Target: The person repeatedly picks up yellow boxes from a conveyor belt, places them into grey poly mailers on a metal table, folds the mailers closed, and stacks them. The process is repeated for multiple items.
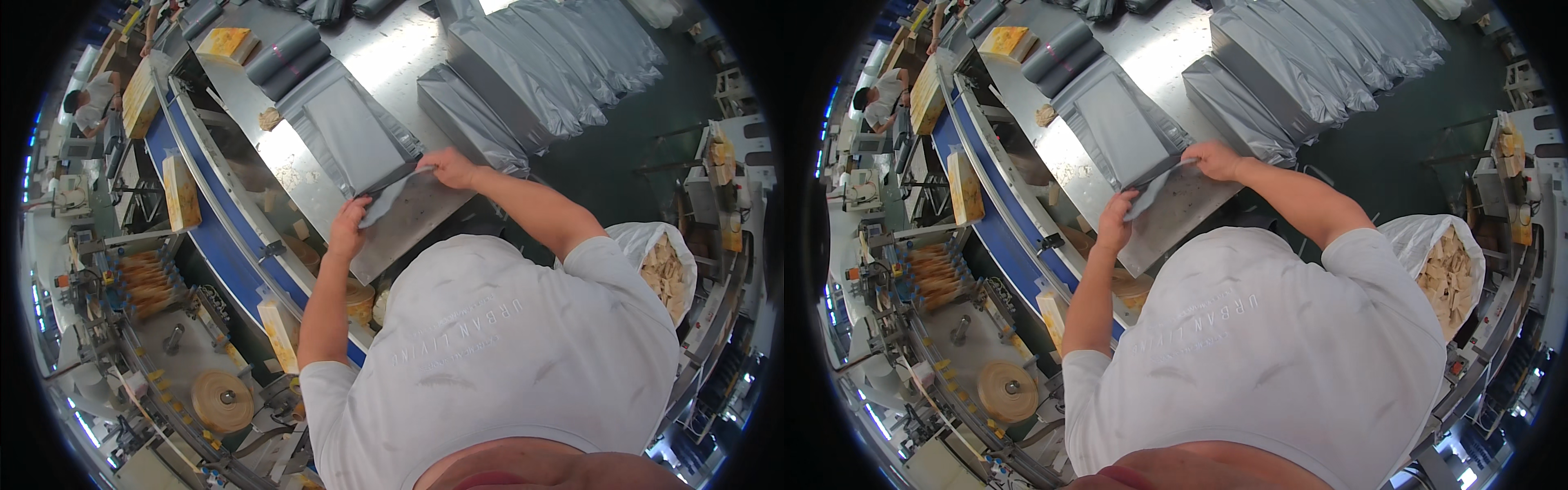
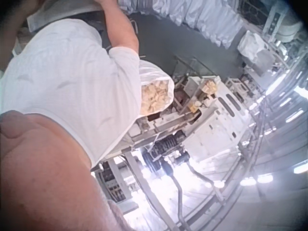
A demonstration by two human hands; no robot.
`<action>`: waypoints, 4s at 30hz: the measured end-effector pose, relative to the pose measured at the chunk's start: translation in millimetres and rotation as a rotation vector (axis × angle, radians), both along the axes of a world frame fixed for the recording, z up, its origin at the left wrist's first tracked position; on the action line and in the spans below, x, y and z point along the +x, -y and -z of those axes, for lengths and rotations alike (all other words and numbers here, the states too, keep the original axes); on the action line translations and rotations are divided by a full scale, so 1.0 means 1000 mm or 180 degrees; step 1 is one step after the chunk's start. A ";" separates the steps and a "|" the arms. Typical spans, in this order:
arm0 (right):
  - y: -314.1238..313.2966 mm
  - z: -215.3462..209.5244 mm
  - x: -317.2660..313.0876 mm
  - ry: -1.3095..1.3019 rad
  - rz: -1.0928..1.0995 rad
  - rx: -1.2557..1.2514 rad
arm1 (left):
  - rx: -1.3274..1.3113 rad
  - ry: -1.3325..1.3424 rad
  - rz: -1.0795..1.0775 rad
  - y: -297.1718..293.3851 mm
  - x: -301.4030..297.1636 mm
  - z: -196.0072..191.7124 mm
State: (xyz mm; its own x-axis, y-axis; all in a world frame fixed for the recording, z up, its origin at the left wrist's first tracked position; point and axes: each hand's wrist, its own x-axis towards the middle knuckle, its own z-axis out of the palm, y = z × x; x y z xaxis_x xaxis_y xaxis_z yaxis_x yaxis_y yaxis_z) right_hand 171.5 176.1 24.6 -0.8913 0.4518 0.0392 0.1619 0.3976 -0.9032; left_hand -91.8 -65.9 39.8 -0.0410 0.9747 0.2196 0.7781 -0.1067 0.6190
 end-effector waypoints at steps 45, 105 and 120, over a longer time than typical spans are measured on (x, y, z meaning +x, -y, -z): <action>0.131 -0.091 -0.014 0.0650 -0.1161 0.1983 | -0.0960 -0.1534 -0.4157 0.307 -0.066 0.056; -0.030 -0.056 -0.126 0.1403 0.0203 0.1280 | -0.1543 -0.0203 -0.0736 -0.139 -0.044 -0.061; -0.018 -0.011 -0.110 -0.0005 0.1523 0.1028 | 0.0174 0.0891 -0.1624 -0.053 0.022 0.023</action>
State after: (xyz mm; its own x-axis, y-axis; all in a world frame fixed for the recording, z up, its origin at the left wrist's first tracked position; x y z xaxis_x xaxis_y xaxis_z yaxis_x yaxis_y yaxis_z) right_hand 61.7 194.2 35.1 -0.5904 0.7696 0.2433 0.3903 0.5361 -0.7485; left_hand -70.1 -12.4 16.5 -0.5662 0.8039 0.1821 0.5469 0.2011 0.8127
